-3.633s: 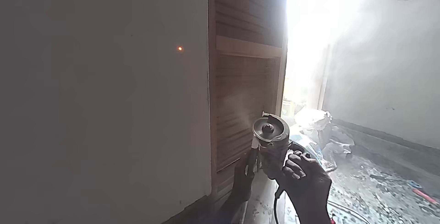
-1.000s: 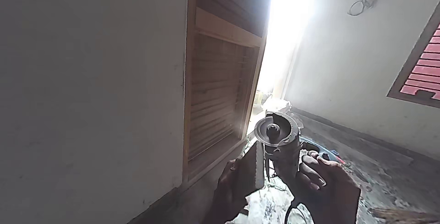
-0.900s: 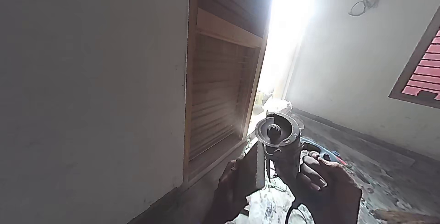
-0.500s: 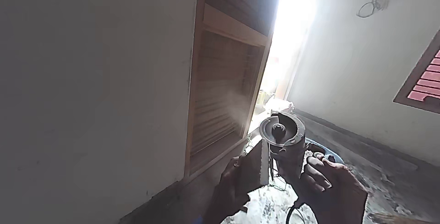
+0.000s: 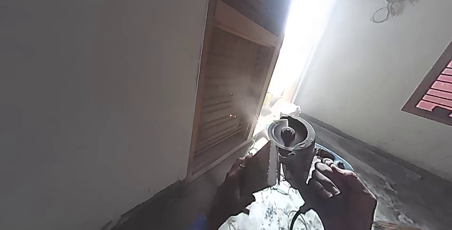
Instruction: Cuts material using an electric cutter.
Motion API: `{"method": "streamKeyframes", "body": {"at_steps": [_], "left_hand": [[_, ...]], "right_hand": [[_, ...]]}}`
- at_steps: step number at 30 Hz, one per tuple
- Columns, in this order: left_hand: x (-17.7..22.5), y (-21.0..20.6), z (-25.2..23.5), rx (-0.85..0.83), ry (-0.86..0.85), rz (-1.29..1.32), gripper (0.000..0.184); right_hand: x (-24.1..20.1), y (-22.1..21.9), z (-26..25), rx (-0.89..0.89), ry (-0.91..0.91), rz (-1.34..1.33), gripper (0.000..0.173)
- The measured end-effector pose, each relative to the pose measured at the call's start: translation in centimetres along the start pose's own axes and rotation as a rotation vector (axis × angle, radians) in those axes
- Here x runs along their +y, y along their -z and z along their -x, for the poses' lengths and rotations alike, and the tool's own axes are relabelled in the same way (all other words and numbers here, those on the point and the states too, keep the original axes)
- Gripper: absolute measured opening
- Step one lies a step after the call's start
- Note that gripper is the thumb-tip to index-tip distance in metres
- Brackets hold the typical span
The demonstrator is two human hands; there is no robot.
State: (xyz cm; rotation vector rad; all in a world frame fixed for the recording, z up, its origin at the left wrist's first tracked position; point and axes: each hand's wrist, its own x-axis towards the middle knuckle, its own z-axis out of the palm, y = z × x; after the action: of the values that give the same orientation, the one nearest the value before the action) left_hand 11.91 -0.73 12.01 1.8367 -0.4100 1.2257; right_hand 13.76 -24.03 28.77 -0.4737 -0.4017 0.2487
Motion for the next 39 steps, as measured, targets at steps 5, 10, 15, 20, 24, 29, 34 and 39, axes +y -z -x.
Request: {"method": "streamKeyframes", "body": {"at_steps": [5,10,15,20,24,29,34,39], "left_hand": [[0.17,0.08,-0.15,-0.016,-0.008,0.019,0.08],[0.07,0.05,0.11,-0.022,-0.011,-0.014,0.082],[-0.01,0.01,0.04,-0.043,-0.005,0.048,0.077],[0.07,0.22,-0.03,-0.063,0.032,0.031,0.08],[0.02,0.15,-0.12,-0.045,0.003,0.023,0.077],[0.13,0.23,0.02,-0.073,0.005,0.047,0.079],[0.3,0.24,-0.15,-0.072,0.005,0.054,0.083],[-0.01,0.19,0.04,-0.073,0.003,0.033,0.081]], "right_hand": [[-0.04,0.27,0.2,-0.015,0.002,0.04,0.023],[-0.15,0.36,0.47,-0.005,-0.004,0.036,0.025],[-0.49,0.93,0.4,-0.102,-0.045,-0.071,0.02],[-0.69,0.94,0.72,-0.085,-0.029,-0.041,0.02],[-0.76,0.79,0.91,-0.06,-0.032,-0.026,0.021],[-0.53,0.64,0.92,-0.039,-0.02,-0.004,0.024],[-0.61,0.58,0.98,-0.033,-0.026,-0.021,0.023],[-0.72,0.86,1.01,-0.064,-0.033,-0.007,0.019]]}}
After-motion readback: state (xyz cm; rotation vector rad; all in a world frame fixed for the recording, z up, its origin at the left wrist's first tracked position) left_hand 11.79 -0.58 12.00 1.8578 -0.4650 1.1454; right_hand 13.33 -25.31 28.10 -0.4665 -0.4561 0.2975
